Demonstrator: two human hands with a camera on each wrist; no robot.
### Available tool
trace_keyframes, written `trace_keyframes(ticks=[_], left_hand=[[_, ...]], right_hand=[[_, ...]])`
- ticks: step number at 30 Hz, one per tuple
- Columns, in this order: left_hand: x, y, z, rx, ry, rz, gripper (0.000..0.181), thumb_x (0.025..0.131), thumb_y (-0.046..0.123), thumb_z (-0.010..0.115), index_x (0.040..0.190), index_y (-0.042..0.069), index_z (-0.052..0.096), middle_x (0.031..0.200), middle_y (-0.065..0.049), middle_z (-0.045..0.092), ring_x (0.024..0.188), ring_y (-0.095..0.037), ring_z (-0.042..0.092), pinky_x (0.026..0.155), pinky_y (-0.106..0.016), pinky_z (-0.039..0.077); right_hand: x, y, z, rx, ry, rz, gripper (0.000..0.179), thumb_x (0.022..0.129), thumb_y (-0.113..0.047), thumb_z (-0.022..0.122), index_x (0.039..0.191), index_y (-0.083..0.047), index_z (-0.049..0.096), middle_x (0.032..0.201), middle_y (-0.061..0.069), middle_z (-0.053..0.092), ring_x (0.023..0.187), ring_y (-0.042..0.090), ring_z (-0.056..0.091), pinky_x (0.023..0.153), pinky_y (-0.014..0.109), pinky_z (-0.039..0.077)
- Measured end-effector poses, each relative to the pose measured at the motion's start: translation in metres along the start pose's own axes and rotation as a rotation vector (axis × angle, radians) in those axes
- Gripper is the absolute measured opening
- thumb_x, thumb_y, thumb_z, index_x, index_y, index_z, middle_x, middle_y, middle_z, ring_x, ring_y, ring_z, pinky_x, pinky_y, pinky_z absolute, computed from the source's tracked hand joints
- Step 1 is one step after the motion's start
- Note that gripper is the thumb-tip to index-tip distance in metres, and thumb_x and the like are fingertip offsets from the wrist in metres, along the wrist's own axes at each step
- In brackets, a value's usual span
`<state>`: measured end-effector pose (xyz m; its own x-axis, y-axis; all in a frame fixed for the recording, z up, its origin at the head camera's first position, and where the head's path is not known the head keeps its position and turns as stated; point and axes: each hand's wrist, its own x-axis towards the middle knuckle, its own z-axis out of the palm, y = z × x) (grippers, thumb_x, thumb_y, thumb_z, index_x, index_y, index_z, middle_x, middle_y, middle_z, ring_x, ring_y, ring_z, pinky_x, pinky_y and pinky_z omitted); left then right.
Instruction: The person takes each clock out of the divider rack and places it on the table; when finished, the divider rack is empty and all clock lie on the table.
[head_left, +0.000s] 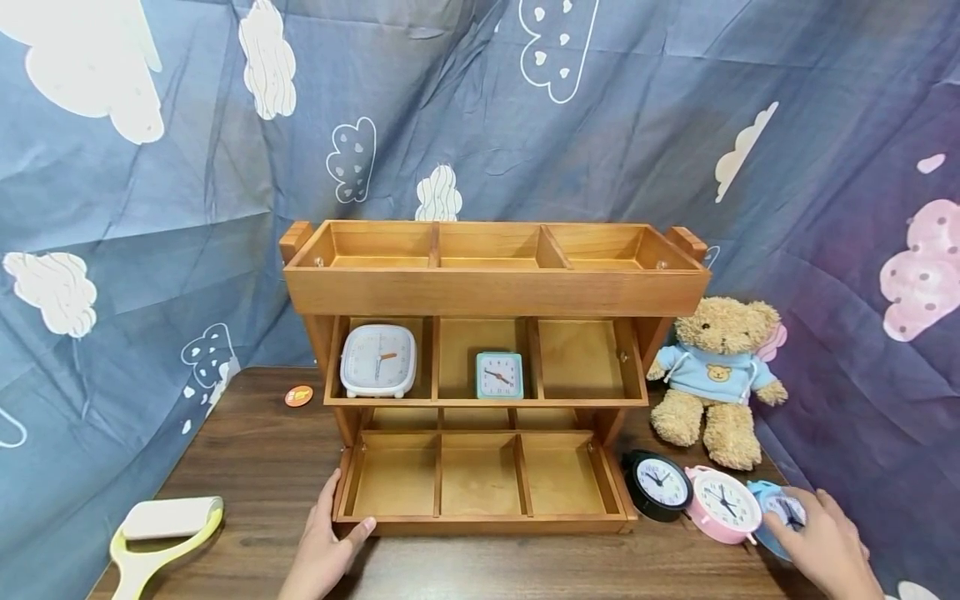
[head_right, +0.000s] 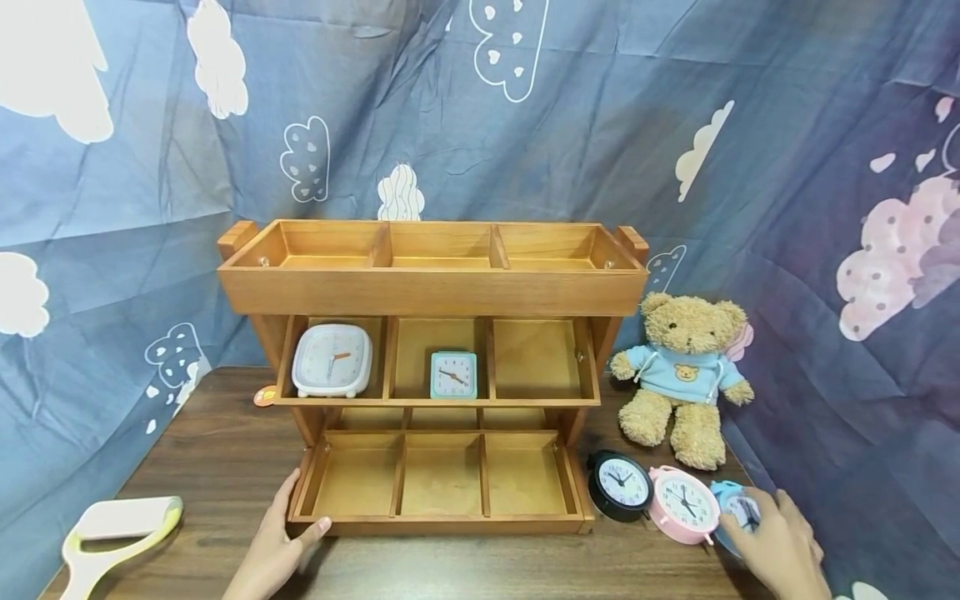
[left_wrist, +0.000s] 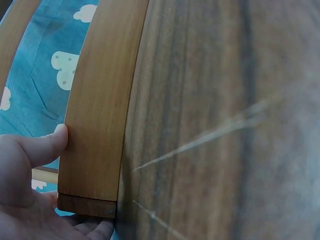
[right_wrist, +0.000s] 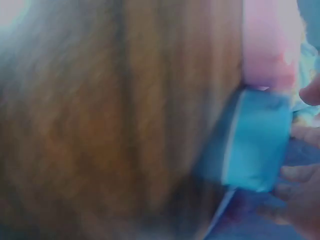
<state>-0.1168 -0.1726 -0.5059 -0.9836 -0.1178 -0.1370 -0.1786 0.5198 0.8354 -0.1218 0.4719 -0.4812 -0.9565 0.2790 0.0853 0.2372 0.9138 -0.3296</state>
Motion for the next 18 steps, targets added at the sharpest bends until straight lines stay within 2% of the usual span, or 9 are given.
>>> trace_keyframes(ticks=[3, 5, 6, 8, 10, 12, 13, 16, 18], left_hand=[[0.001, 0.0, 0.0, -0.005, -0.005, -0.001, 0.096, 0.089, 0.032, 0.074, 0.159, 0.014, 0.011, 0.147, -0.038, 0.03, 0.132, -0.059, 0.034, 0.096, -0.072, 0.037], [0.001, 0.0, 0.0, -0.011, -0.009, -0.006, 0.096, 0.089, 0.032, 0.074, 0.159, 0.015, 0.011, 0.148, -0.037, 0.029, 0.133, -0.059, 0.034, 0.096, -0.073, 0.037], [0.001, 0.0, -0.001, -0.011, -0.009, -0.008, 0.096, 0.089, 0.031, 0.074, 0.159, 0.015, 0.011, 0.148, -0.037, 0.029, 0.133, -0.059, 0.034, 0.096, -0.073, 0.037], [0.001, 0.0, -0.001, -0.012, -0.009, -0.007, 0.096, 0.089, 0.031, 0.074, 0.159, 0.015, 0.011, 0.148, -0.037, 0.029, 0.133, -0.059, 0.034, 0.096, -0.073, 0.036], [0.001, -0.001, -0.001, -0.01, -0.007, -0.003, 0.096, 0.089, 0.032, 0.074, 0.159, 0.015, 0.012, 0.147, -0.037, 0.03, 0.133, -0.058, 0.034, 0.097, -0.072, 0.036], [0.0, -0.001, -0.001, -0.009, -0.005, 0.003, 0.096, 0.089, 0.031, 0.074, 0.159, 0.015, 0.012, 0.146, -0.038, 0.03, 0.133, -0.058, 0.035, 0.097, -0.072, 0.037], [0.0, -0.001, -0.001, -0.01, -0.006, 0.004, 0.095, 0.089, 0.032, 0.074, 0.159, 0.015, 0.012, 0.146, -0.038, 0.03, 0.132, -0.059, 0.035, 0.097, -0.072, 0.037], [0.0, -0.001, -0.001, -0.014, -0.009, -0.001, 0.096, 0.089, 0.032, 0.074, 0.159, 0.015, 0.011, 0.147, -0.037, 0.03, 0.132, -0.059, 0.034, 0.097, -0.072, 0.037], [0.0, -0.002, -0.001, -0.012, -0.011, -0.002, 0.096, 0.089, 0.033, 0.074, 0.16, 0.015, 0.011, 0.147, -0.037, 0.03, 0.132, -0.059, 0.035, 0.096, -0.072, 0.037]], right_hand=[[-0.006, -0.023, -0.006, 0.077, 0.15, -0.024, 0.053, 0.093, -0.031, 0.061, 0.127, 0.007, 0.051, 0.138, 0.045, 0.031, 0.111, 0.072, 0.034, 0.082, 0.08, 0.027], [-0.009, -0.045, -0.011, 0.168, 0.291, -0.112, 0.045, 0.091, -0.02, 0.062, 0.126, 0.007, 0.055, 0.139, 0.04, 0.038, 0.115, 0.066, 0.036, 0.087, 0.074, 0.026], [-0.011, -0.058, -0.015, 0.204, 0.361, -0.166, 0.042, 0.089, -0.015, 0.063, 0.125, 0.006, 0.057, 0.139, 0.036, 0.043, 0.117, 0.062, 0.038, 0.095, 0.069, 0.027], [-0.015, -0.087, -0.024, 0.28, 0.474, -0.269, 0.039, 0.086, -0.008, 0.064, 0.123, 0.003, 0.062, 0.135, 0.028, 0.052, 0.127, 0.039, 0.045, 0.108, 0.046, 0.029], [-0.016, -0.119, -0.034, 0.351, 0.56, -0.397, 0.038, 0.083, -0.002, 0.066, 0.121, 0.003, 0.065, 0.128, 0.022, 0.059, 0.124, 0.012, 0.049, 0.106, 0.021, 0.03], [-0.017, -0.15, -0.042, 0.391, 0.602, -0.512, 0.039, 0.08, 0.001, 0.067, 0.119, 0.001, 0.067, 0.124, 0.016, 0.062, 0.117, -0.007, 0.046, 0.099, 0.006, 0.026], [-0.017, -0.165, -0.046, 0.41, 0.612, -0.573, 0.04, 0.079, 0.002, 0.067, 0.118, 0.0, 0.068, 0.123, 0.015, 0.063, 0.115, -0.013, 0.043, 0.097, 0.005, 0.027], [-0.018, -0.206, -0.052, 0.439, 0.573, -0.709, 0.041, 0.079, 0.001, 0.067, 0.121, 0.0, 0.067, 0.124, 0.015, 0.063, 0.112, -0.008, 0.048, 0.096, 0.006, 0.031], [-0.016, -0.23, -0.051, 0.448, 0.536, -0.771, 0.041, 0.082, -0.002, 0.067, 0.123, -0.001, 0.066, 0.126, 0.017, 0.062, 0.112, 0.004, 0.053, 0.098, 0.009, 0.032]])
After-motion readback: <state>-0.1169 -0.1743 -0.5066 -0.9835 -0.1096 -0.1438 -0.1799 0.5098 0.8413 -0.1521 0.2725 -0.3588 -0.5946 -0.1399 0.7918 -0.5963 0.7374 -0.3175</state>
